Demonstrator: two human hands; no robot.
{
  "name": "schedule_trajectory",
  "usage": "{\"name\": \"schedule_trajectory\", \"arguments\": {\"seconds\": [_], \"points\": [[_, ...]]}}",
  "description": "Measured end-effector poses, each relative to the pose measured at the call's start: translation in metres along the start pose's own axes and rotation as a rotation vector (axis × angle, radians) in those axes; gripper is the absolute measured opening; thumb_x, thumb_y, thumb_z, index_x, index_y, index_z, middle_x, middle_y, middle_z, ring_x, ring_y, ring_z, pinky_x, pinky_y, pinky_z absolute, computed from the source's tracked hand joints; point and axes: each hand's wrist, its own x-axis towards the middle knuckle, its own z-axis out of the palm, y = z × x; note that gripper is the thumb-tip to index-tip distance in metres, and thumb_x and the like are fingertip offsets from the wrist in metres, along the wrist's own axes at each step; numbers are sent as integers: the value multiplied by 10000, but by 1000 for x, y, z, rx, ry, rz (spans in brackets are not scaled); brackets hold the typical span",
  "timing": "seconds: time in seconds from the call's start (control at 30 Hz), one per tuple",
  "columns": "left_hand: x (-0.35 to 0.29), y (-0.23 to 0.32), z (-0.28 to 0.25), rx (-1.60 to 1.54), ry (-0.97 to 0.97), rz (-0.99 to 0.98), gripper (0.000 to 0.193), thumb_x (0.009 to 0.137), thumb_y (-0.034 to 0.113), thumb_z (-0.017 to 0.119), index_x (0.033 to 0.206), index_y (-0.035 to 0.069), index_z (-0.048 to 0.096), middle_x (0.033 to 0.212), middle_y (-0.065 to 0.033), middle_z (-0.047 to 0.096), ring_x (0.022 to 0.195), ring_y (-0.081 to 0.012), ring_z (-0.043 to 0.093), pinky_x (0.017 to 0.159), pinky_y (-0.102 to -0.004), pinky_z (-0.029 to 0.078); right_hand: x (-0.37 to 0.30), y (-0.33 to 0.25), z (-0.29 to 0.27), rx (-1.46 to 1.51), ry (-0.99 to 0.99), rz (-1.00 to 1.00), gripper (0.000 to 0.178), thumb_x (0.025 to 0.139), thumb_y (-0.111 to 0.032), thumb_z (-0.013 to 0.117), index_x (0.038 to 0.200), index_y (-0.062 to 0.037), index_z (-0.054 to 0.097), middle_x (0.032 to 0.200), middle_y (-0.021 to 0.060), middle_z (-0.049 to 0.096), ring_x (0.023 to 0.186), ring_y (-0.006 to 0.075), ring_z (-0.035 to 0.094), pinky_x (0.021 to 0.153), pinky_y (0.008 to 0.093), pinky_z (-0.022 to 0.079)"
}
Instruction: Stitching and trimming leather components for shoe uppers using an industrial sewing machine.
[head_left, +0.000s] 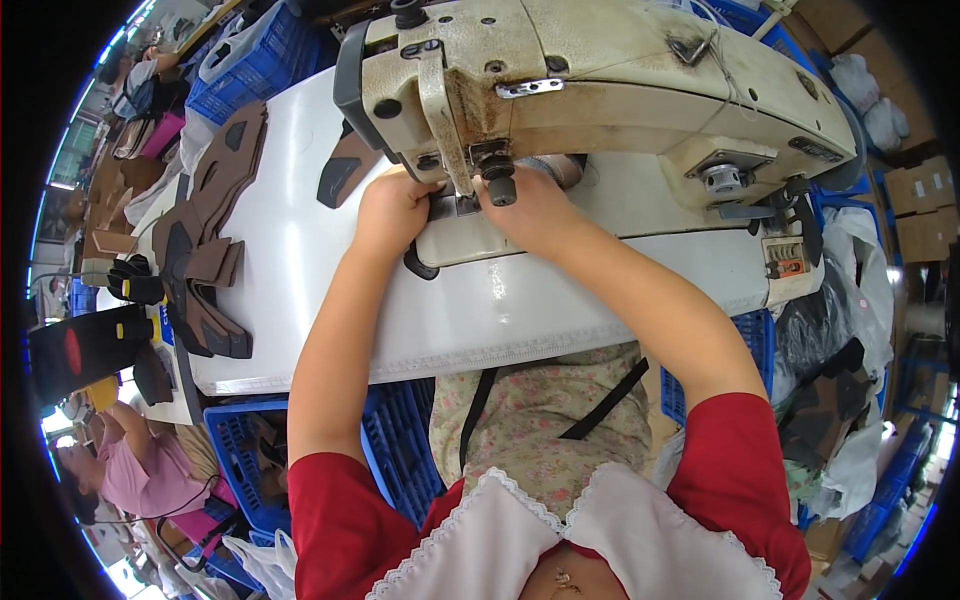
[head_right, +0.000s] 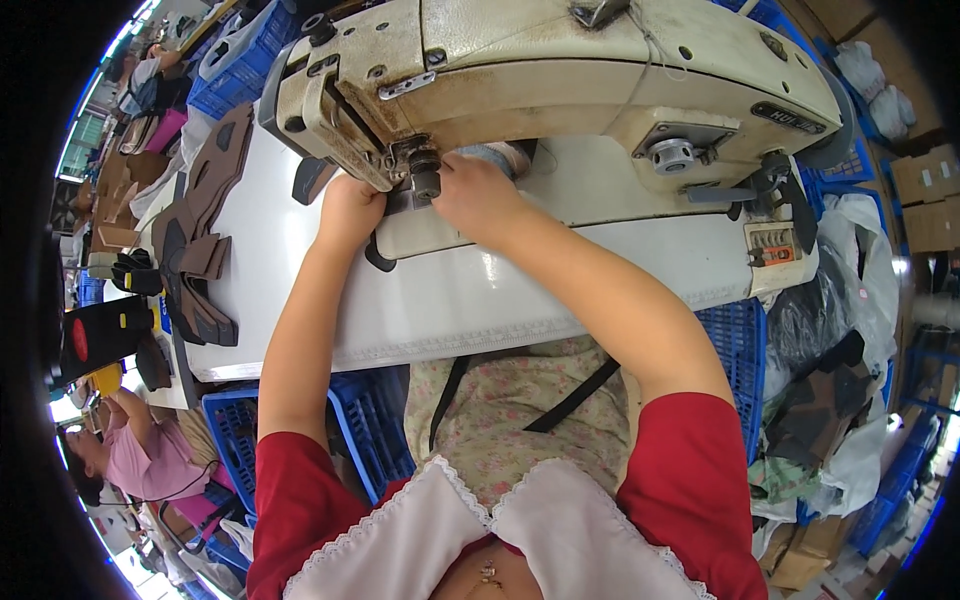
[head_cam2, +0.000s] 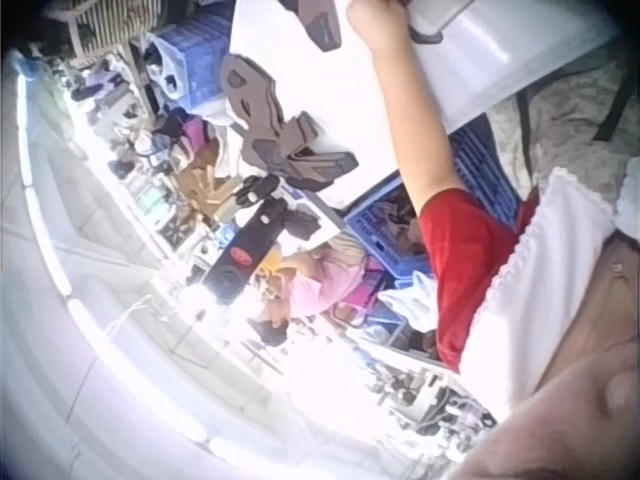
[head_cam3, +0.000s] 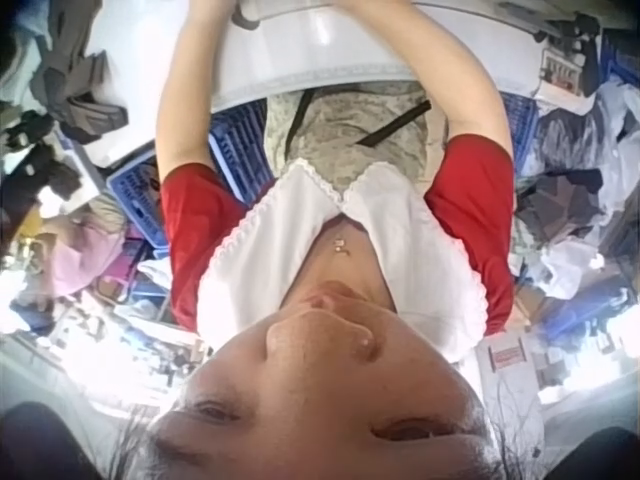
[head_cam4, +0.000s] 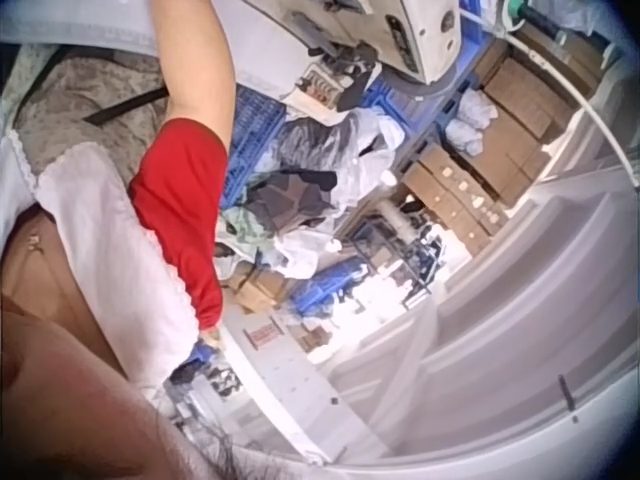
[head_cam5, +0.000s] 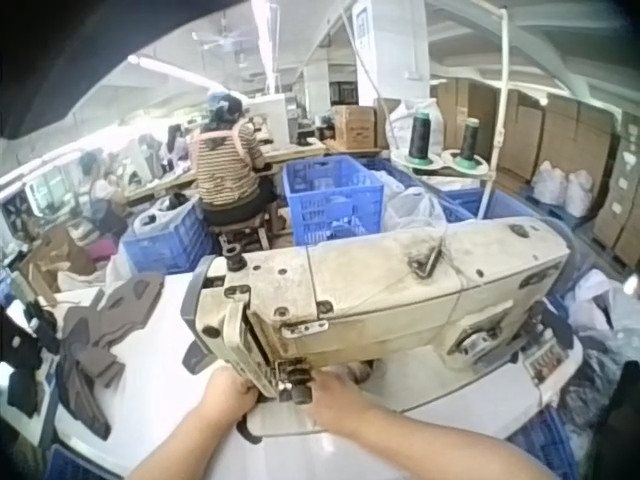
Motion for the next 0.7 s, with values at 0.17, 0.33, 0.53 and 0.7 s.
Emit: {"name": "schedule_trajectory", "arguments": {"seconds": [0.17,0.33,0.53,0.7], "points": [[-1,-3,1,-7,21,27,343,702,-38,604,954,104,789,924,-130,724,885,-336,687,774,-407,552,2,1,0,0,-72,20,253,991,-201,520,867,7,594,768,234,639,759,439,622,687,533,499],[0,-2,1,17,23,36,354,703,-32,605,963,117,794,918,-133,723,877,-339,686,771,-411,552,1,3,1,-91,-106,-44,178,885,-178,562,831,-30,643,843,186,648,862,381,621,739,473,520],[1,-4,2,36,36,56,365,708,-23,605,980,130,794,912,-139,721,867,-344,682,765,-420,550,-3,-2,4,-274,-98,-54,109,694,-159,669,723,-99,755,919,69,665,1015,248,615,808,343,557],[0,-4,3,-5,47,41,390,710,-28,597,1000,143,794,919,-145,717,873,-350,678,772,-424,550,-1,-4,1,-165,-105,8,125,731,-163,643,762,-82,732,918,99,664,985,281,616,814,370,544]]}}
